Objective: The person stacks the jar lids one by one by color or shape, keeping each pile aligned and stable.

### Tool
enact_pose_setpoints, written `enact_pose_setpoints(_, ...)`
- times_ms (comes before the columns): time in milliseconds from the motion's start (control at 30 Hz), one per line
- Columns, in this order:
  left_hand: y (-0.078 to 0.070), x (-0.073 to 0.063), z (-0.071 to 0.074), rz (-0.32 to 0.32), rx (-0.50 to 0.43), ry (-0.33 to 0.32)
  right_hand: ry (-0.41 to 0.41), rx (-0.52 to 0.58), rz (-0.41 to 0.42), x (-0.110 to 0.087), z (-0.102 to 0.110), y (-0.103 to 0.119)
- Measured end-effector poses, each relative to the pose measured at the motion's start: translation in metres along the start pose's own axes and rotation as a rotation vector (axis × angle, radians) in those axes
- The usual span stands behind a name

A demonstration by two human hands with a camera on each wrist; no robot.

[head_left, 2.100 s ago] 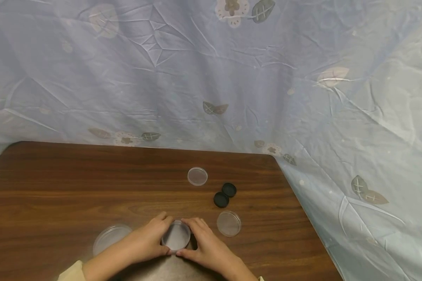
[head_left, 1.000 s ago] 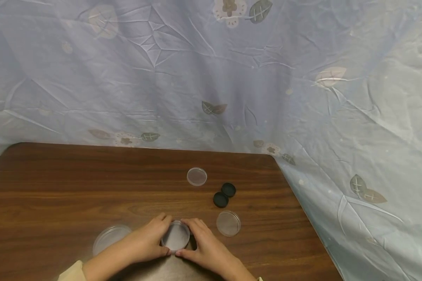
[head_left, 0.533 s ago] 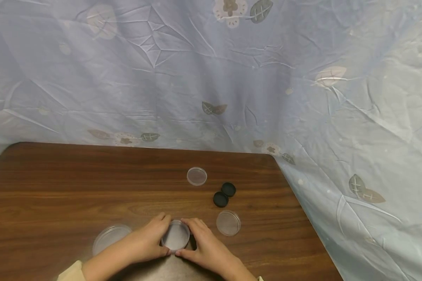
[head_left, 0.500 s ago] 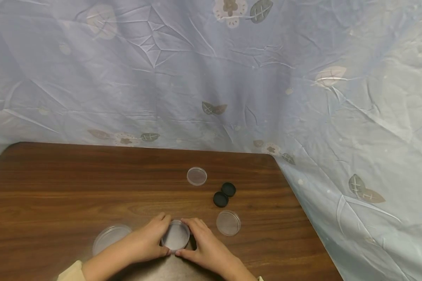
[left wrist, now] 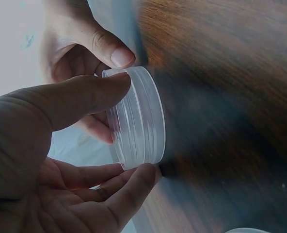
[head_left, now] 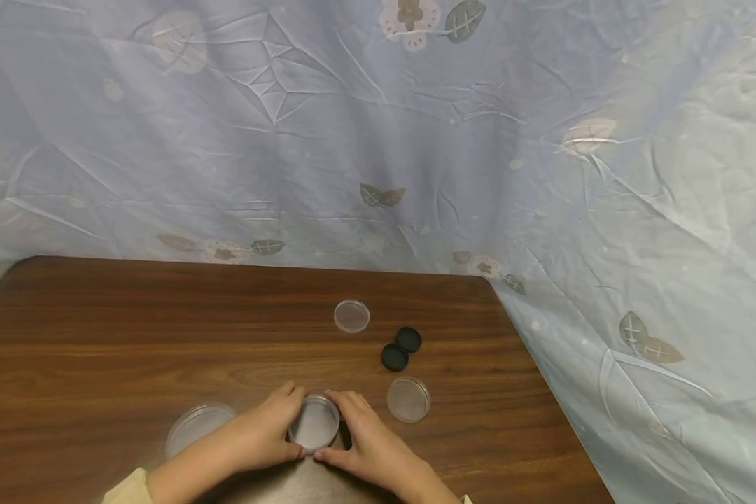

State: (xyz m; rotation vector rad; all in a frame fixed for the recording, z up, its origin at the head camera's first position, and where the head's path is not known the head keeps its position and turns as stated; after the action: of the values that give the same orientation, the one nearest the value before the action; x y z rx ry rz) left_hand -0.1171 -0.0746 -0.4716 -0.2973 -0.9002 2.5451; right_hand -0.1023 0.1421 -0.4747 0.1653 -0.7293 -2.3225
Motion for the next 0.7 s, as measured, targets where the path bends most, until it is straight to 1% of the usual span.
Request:
enact_pose_setpoints(133, 0.025, 0.009, -0.022, -0.011, 0.067, -0.04, 0.005, 0.001, 0.0, 0.0, 0.0, 0.0)
enact_pose_setpoints(233, 0.035, 0.013, -0.032, -0.017, 0.113, -0.056, 0.004, -0.003, 0.009, 0.0, 0.0, 0.0)
enact_pose_setpoints(300, 0.036, 0.013, -0.032, -0.018, 0.089, -0.047, 0.002, -0.005, 0.014, 0.0, 0.0, 0.0)
enact_pose_setpoints(367, 0.035, 0.012, -0.031, -0.04, 0.096, -0.055, 0.001, -0.006, 0.017, 0.0, 0.0, 0.0)
enact_pose_setpoints(467, 0.03, 0.011, -0.027, -0.028, 0.046, -0.037, -0.003, -0.009, 0.022, 0.0, 0.0, 0.0)
enact_pose_setpoints(533, 0.026, 0.009, -0.024, -0.028, 0.055, -0.04, -0.005, -0.011, 0.025, -0.001, 0.0, 0.0)
enact_pose_setpoints(567, 0.024, 0.008, -0.022, -0.027, 0.057, -0.031, -0.006, -0.01, 0.027, -0.001, 0.0, 0.0)
enact_pose_setpoints(600, 0.019, 0.007, -0.019, -0.005, 0.033, -0.016, -0.006, -0.012, 0.029, -0.001, 0.0, 0.0)
enact_pose_setpoints(700, 0.005, 0.002, -0.008, 0.013, 0.027, 0.005, -0.004, -0.011, 0.031, -0.002, -0.001, -0.001)
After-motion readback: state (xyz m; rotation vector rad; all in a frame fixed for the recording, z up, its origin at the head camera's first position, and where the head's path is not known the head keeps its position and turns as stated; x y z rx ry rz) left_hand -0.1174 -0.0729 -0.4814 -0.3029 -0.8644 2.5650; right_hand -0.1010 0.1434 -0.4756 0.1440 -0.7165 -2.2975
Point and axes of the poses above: each hand's wrist, its own x-axis towards the middle knuckle, its own z-axis out of the back of the hand, y = z × x, the point moved 1 cm from there along x, towards the middle knuckle, and after that the axes turned 6 degrees about z, right-handed, at the moved point
